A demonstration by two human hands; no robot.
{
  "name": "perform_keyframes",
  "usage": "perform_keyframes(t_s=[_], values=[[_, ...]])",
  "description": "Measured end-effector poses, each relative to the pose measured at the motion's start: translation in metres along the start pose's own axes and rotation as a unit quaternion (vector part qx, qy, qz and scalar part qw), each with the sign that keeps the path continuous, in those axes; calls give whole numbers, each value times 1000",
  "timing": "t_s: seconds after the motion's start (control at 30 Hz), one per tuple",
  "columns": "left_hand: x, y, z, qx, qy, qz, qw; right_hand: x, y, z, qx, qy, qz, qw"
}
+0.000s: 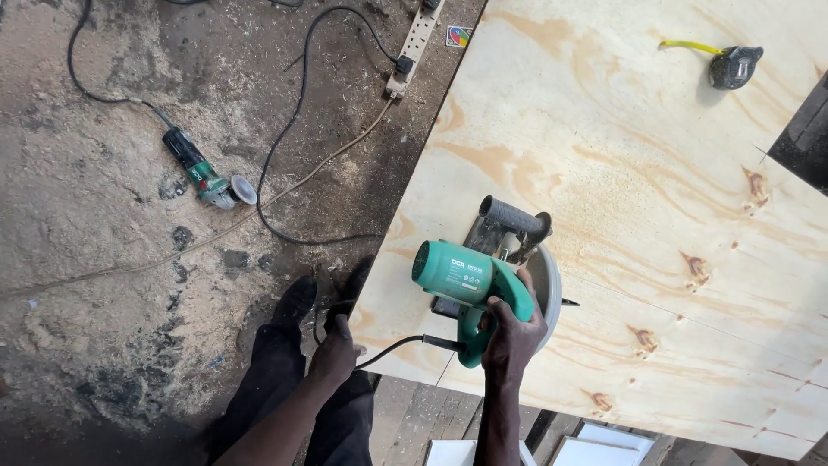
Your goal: Cutting a plywood sheet with a handheld circular saw along a marked line
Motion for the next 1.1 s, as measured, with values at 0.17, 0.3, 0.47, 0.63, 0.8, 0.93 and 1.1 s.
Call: perform_keyframes(t_s=[0.17, 0.3, 0.47, 0.63, 0.8, 0.93, 1.1], values=[[1, -2, 1, -9, -15, 5, 1000, -4, 4, -7, 0, -9, -12, 1000], [-3, 2, -6, 13, -7, 28, 1000, -6, 6, -13, 6, -11, -15, 1000], [-2, 2, -3, -13, -23, 15, 1000, -11, 9, -18, -18, -26, -19, 999], [-2, -3, -5, -4, 45, 67, 997, -1, 7, -34, -21, -42, -17, 999], [51, -21, -34, 35, -26, -88, 995, 10, 2, -33, -14, -30, -76, 997], [106, -112, -89, 148, 9, -64, 987, 79, -44, -19, 8, -22, -72, 997], [137, -217, -310, -23, -175, 108, 978, 222, -141, 31, 46, 105, -33, 993]])
Point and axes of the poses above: each hand's wrist, its own x-axis away from the middle knuckle, its own y-axis out of the palm, z = x × y, the point moved 10 cm from there along -x, towards the middle knuckle, and after that the axes turned 7 degrees about -y, right-handed, at the moved point
